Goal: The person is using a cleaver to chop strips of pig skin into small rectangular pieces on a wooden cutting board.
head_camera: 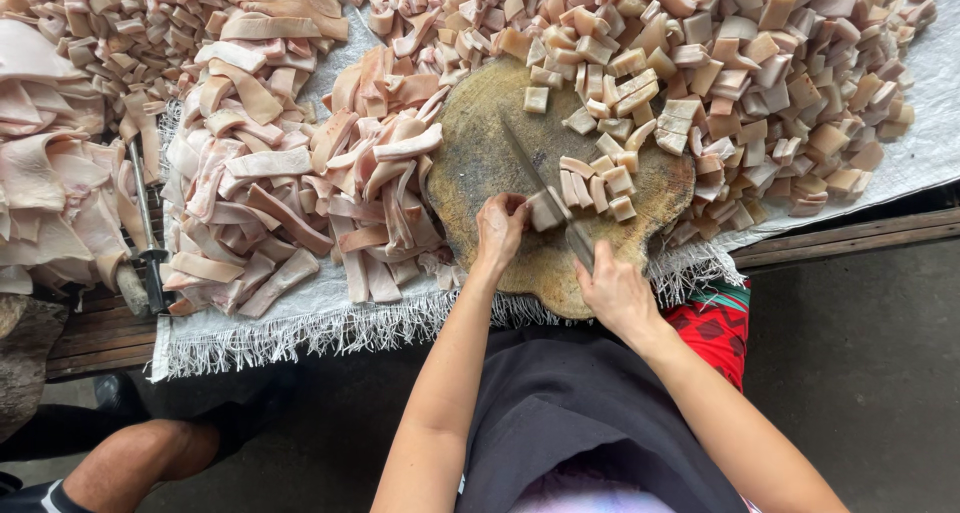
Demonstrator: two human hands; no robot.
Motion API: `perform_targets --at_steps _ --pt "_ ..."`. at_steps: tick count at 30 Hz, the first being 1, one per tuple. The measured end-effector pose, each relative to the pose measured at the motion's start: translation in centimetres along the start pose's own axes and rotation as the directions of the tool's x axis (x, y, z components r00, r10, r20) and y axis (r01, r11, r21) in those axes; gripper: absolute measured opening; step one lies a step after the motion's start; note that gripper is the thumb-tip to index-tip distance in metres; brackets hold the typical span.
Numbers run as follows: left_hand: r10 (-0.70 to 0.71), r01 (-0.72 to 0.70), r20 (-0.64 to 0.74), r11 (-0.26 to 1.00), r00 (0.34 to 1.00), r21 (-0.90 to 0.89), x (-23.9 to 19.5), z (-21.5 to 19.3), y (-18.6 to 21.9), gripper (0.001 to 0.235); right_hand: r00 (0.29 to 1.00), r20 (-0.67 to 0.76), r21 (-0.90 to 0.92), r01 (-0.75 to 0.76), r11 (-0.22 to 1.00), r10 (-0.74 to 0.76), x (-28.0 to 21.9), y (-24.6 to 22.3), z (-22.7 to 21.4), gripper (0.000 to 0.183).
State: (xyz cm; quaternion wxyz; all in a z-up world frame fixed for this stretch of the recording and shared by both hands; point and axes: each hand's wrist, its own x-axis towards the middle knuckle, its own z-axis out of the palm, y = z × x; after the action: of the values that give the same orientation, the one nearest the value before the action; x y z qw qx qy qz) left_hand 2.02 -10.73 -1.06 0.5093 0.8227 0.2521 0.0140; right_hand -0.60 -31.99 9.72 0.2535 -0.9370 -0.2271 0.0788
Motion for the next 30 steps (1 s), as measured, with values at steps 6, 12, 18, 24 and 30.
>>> perform_targets --at_steps 6,12,18,24,30 --pt "0.17 -0.166 -0.079 0.984 0.982 0.066 -0.4 -0.1 -0.2 0.02 0.965 0.207 0.187 -0.201 0.961 0.162 0.6 0.7 -2.5 0.031" --pt "-0.028 0.03 0.018 0.987 0.999 -0.155 -1.1 -0.7 1.5 0.024 0.989 -0.141 0.361 0.092 0.928 -0.043 -0.5 -3.1 -7.2 0.037" --pt "-0.079 0.078 0.003 0.977 0.997 -0.201 -0.8 -1.3 0.5 0.03 0.978 0.183 0.052 -0.11 0.993 0.099 0.0 -1.0 -0.1 0.034" --pt "0.038 -0.041 0.064 0.998 0.997 0.049 -1.7 0.0 1.2 0.039 0.942 0.306 0.21 -0.207 0.956 0.137 1.6 3.0 0.4 0.033" --pt "-0.06 0.058 0.124 0.998 0.99 0.017 -3.4 -0.1 3.6 0.06 0.889 0.361 0.66 -0.458 0.595 0.283 1.0 3.0 -3.5 0.029"
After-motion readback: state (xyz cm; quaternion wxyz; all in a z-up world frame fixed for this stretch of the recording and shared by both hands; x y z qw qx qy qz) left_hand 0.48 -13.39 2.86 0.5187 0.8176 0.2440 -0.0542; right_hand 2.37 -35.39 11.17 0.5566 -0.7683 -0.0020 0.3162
